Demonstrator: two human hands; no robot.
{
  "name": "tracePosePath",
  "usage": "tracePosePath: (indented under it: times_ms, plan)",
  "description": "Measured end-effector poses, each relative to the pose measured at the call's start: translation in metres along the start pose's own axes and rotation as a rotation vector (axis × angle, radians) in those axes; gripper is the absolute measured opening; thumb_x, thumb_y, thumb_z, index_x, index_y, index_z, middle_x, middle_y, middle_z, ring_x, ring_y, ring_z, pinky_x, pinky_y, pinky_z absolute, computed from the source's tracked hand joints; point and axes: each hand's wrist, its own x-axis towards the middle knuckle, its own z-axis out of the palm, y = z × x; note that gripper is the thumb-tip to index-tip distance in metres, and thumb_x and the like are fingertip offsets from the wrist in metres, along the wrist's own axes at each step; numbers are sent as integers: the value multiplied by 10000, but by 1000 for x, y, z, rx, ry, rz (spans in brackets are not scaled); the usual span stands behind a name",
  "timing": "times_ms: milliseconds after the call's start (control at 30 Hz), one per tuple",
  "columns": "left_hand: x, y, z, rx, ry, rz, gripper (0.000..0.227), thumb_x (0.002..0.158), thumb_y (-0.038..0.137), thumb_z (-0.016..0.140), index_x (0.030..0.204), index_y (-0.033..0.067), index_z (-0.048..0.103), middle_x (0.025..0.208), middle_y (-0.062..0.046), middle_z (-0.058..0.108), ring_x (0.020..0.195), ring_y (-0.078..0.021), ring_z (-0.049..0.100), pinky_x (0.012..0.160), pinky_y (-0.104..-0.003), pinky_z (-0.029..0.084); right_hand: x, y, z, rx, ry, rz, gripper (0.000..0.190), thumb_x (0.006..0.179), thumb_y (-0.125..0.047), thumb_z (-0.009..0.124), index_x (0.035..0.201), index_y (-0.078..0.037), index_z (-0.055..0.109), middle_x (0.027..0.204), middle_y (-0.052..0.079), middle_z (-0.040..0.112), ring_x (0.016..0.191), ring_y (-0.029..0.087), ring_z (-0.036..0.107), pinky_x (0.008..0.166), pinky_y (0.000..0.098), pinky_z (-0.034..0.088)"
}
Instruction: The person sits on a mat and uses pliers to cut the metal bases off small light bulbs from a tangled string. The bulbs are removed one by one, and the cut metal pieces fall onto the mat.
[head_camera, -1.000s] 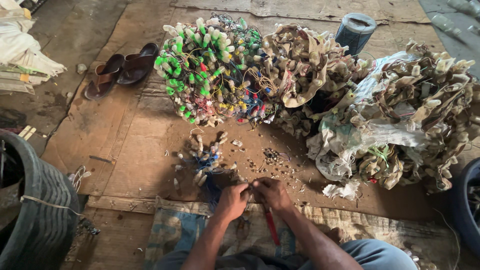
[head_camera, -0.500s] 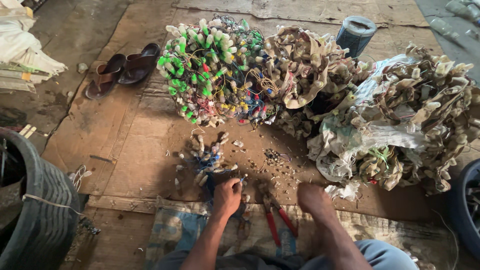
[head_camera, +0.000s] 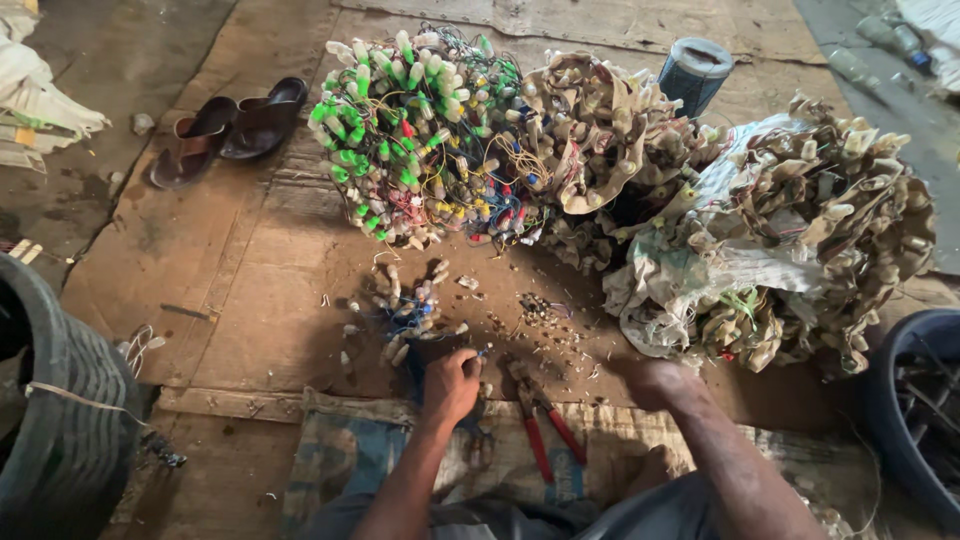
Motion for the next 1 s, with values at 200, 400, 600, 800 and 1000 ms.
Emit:
tracePosePath:
  times_ms: [200, 400, 600, 800, 1000]
  plan:
    - [-4, -3, 4, -7, -19, -21, 140, 885, 205, 701, 911, 85, 768, 820, -200, 734, 782, -404, 715, 701, -476, 556, 13, -27, 41, -6, 27, -60, 388, 907, -306, 694, 1246, -116, 680, 1244, 142, 686, 1170, 302, 661, 1017, 428, 529]
    - [-3, -7, 2, -26, -11, -15, 146, 898, 211, 694, 906, 81, 761, 782, -203, 727, 751, -406, 711, 662, -477, 547, 33, -97, 100, 227, 262, 117, 331, 900, -322, 625, 1087, -70, 731, 1131, 254, 732, 1086, 410, 708, 888, 530, 579]
    - [0, -16, 8, -35, 108, -44, 157, 895, 207, 685, 930, 68, 751, 855, -222, 731, 811, -429, 701, 694, -489, 542, -1, -95, 51, 815, 0, 142, 339, 811, -246, 711, 1061, -29, 790, 920, 129, 711, 967, 336, 672, 779, 435, 533]
    - [5, -23, 8, 27, 203, -110, 179, 923, 235, 664, 971, 79, 738, 888, -222, 725, 852, -439, 693, 742, -505, 538, -31, -116, 30, 1045, 11, -221, 484, 674, -86, 607, 1156, -119, 602, 956, 44, 661, 975, 171, 687, 775, 410, 557]
    - [1, -16, 3, -16, 150, -131, 191, 934, 245, 645, 967, 74, 723, 899, -217, 731, 872, -426, 697, 754, -495, 538, -29, -128, 40, 769, 51, -155, 325, 815, -183, 677, 1122, -88, 629, 942, 75, 637, 927, 226, 597, 821, 377, 468]
